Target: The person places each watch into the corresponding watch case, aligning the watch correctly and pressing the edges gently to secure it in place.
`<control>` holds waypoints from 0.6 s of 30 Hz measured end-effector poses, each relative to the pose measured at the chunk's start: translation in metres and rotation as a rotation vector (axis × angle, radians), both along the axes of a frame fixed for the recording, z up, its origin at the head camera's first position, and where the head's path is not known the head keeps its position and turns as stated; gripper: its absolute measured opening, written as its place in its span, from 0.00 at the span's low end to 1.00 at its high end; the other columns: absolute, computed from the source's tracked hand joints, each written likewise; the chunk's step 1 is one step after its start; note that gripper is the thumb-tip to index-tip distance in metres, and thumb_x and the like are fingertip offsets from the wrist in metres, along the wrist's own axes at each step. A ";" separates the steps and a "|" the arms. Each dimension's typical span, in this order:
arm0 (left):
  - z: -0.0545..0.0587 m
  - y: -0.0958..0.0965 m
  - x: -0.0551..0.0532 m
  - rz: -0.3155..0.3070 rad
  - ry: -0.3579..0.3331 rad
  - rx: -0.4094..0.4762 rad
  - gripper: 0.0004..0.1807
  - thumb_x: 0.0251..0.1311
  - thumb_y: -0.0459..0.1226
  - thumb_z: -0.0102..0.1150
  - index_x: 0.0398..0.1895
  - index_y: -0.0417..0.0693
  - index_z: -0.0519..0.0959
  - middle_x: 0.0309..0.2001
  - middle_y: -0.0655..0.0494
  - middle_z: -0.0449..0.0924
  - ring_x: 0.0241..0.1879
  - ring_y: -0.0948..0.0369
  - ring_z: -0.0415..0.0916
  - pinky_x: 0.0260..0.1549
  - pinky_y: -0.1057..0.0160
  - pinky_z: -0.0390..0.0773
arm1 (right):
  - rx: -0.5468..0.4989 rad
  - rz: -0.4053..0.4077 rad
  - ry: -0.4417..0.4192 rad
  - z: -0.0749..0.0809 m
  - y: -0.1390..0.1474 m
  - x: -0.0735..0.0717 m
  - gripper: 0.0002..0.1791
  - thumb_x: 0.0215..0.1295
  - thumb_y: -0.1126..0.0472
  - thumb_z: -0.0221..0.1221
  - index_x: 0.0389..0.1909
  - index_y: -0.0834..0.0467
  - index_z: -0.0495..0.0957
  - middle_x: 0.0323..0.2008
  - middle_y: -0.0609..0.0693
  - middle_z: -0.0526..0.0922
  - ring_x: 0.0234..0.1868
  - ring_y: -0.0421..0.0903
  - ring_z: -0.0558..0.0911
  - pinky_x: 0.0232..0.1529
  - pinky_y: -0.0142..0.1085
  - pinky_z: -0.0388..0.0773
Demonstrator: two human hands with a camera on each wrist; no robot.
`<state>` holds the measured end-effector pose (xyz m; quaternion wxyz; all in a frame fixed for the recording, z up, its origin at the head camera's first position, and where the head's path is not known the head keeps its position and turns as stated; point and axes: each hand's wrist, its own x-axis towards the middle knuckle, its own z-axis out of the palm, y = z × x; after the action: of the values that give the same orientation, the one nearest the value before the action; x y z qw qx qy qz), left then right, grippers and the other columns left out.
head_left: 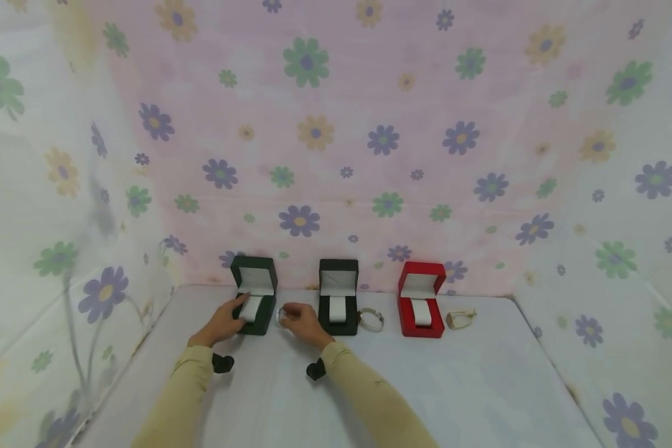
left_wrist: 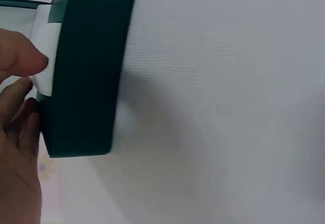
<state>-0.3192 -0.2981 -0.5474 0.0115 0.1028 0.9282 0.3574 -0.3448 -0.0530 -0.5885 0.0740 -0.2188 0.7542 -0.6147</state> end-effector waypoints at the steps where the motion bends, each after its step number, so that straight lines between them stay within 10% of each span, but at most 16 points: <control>1: 0.001 0.000 -0.001 -0.016 0.000 -0.004 0.41 0.53 0.25 0.54 0.75 0.29 0.59 0.70 0.21 0.60 0.69 0.29 0.61 0.65 0.32 0.66 | -0.008 0.005 -0.001 -0.002 -0.001 -0.001 0.24 0.68 0.70 0.61 0.62 0.76 0.73 0.60 0.68 0.79 0.63 0.61 0.79 0.64 0.47 0.78; 9: 0.004 0.001 -0.010 -0.118 0.065 -0.085 0.40 0.51 0.20 0.56 0.72 0.22 0.59 0.68 0.19 0.63 0.68 0.28 0.62 0.65 0.31 0.66 | 0.061 -0.020 -0.028 0.004 -0.005 -0.002 0.23 0.68 0.67 0.63 0.61 0.73 0.75 0.58 0.65 0.81 0.60 0.58 0.81 0.60 0.46 0.81; 18: 0.004 0.004 -0.011 -0.094 0.080 -0.118 0.40 0.49 0.19 0.58 0.71 0.22 0.61 0.65 0.18 0.65 0.64 0.27 0.66 0.63 0.32 0.68 | 0.146 -0.016 -0.035 0.003 -0.007 -0.006 0.25 0.65 0.67 0.65 0.62 0.70 0.76 0.55 0.61 0.83 0.54 0.53 0.83 0.53 0.39 0.83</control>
<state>-0.3305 -0.2944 -0.5431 -0.0026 0.1597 0.9415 0.2966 -0.3506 -0.0598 -0.5857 0.0979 -0.1961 0.7974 -0.5622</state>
